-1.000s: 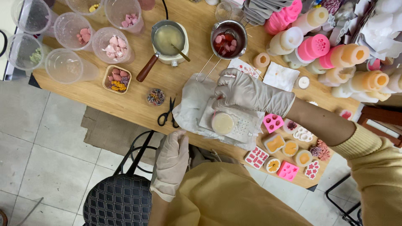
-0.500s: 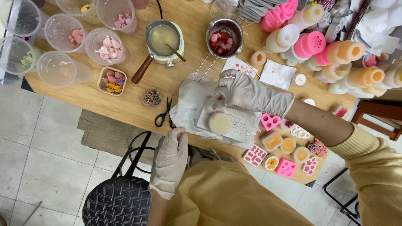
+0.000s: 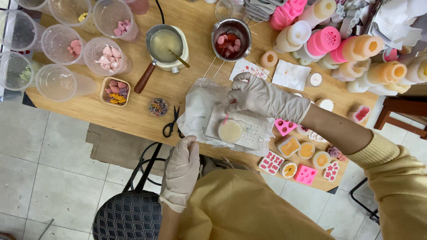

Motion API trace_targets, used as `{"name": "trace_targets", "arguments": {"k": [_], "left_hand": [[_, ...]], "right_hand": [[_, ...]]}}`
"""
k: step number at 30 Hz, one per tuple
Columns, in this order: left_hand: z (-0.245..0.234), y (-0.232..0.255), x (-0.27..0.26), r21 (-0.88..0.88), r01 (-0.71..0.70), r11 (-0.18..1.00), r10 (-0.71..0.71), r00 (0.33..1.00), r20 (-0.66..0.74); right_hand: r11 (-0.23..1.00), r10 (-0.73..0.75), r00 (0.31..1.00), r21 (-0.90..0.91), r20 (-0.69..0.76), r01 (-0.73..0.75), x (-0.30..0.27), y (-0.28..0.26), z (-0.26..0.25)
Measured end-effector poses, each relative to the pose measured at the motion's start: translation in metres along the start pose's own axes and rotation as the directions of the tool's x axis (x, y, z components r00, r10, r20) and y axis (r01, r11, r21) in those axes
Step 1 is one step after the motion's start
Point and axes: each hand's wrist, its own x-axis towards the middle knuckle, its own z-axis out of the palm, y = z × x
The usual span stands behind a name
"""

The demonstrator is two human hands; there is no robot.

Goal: The person prepares and decorates candles by stirring melted wax in a pot, pouring it into molds, and using a small tool to place decorative wax pieces and sprinkles onto the surface of a larger wax puck.

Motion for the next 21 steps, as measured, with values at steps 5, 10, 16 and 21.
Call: {"name": "trace_targets", "arguments": {"k": [5,10,16,21], "left_hand": [[0.002,0.002,-0.001,0.016,0.018,1.0,-0.018,1.0,0.021],[0.005,0.001,-0.002,0.056,-0.146,0.988,0.147,0.989,-0.015],[0.007,0.003,-0.004,0.018,-0.074,0.997,0.074,0.997,0.017],[0.011,-0.002,-0.005,0.023,-0.126,0.992,0.126,0.992,0.027]], "right_hand": [[0.996,0.073,0.996,0.059,-0.043,-0.07,-0.014,-0.001,0.008],[0.996,0.083,0.996,-0.022,-0.041,-0.084,-0.025,-0.005,0.007],[0.992,0.127,0.99,0.035,-0.065,-0.125,-0.036,-0.015,0.001],[0.981,0.192,0.978,0.051,-0.081,-0.188,-0.044,-0.026,0.001]]}}
